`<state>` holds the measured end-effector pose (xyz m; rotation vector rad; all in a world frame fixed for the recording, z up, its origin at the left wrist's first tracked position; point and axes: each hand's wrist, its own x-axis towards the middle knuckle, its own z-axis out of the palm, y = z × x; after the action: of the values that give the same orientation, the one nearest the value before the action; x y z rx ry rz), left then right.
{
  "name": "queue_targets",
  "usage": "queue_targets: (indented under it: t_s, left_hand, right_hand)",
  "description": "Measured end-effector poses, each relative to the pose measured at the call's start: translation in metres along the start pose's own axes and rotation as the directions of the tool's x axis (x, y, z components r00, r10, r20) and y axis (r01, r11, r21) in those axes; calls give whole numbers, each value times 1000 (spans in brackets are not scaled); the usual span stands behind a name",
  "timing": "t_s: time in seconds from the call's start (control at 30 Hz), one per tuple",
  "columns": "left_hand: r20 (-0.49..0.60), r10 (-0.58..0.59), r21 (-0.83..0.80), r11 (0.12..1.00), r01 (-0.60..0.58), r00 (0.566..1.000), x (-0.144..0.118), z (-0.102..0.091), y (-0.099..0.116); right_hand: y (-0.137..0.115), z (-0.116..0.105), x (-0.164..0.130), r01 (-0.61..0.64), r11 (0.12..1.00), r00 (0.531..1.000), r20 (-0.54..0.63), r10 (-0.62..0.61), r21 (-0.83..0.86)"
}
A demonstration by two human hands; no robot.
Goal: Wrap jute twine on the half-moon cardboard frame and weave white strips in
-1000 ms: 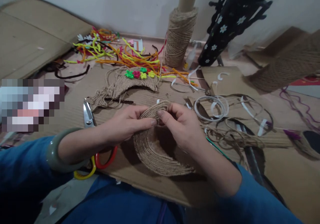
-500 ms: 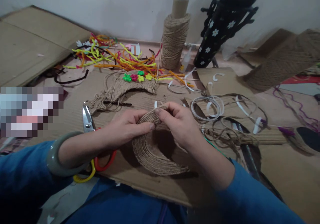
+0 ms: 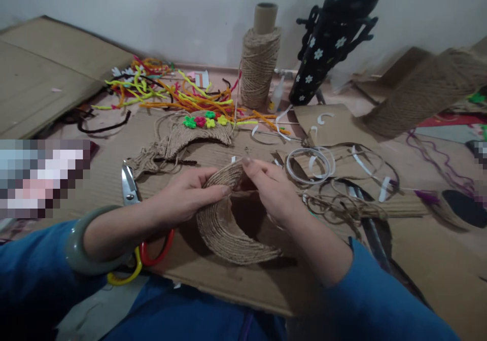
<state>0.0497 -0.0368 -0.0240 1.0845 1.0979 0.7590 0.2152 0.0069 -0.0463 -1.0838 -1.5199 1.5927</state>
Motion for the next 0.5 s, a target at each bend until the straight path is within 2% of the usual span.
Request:
queue_targets:
  t_s: [0.17, 0.4, 0.5]
  left_hand:
    - [-32, 67, -59, 996, -69, 997, 0, 0, -1]
    - [-21, 37, -123, 992, -40, 999, 0, -1, -4]
    - [-17, 27, -146, 989, -30, 999, 3, -3, -5]
  right_hand:
    - [-6, 1, -4, 50, 978, 997, 62, -38, -205]
    - [-7, 6, -5, 106, 964, 994, 41, -99, -243]
    - [-5, 0, -3, 105, 971, 992, 96, -86, -216]
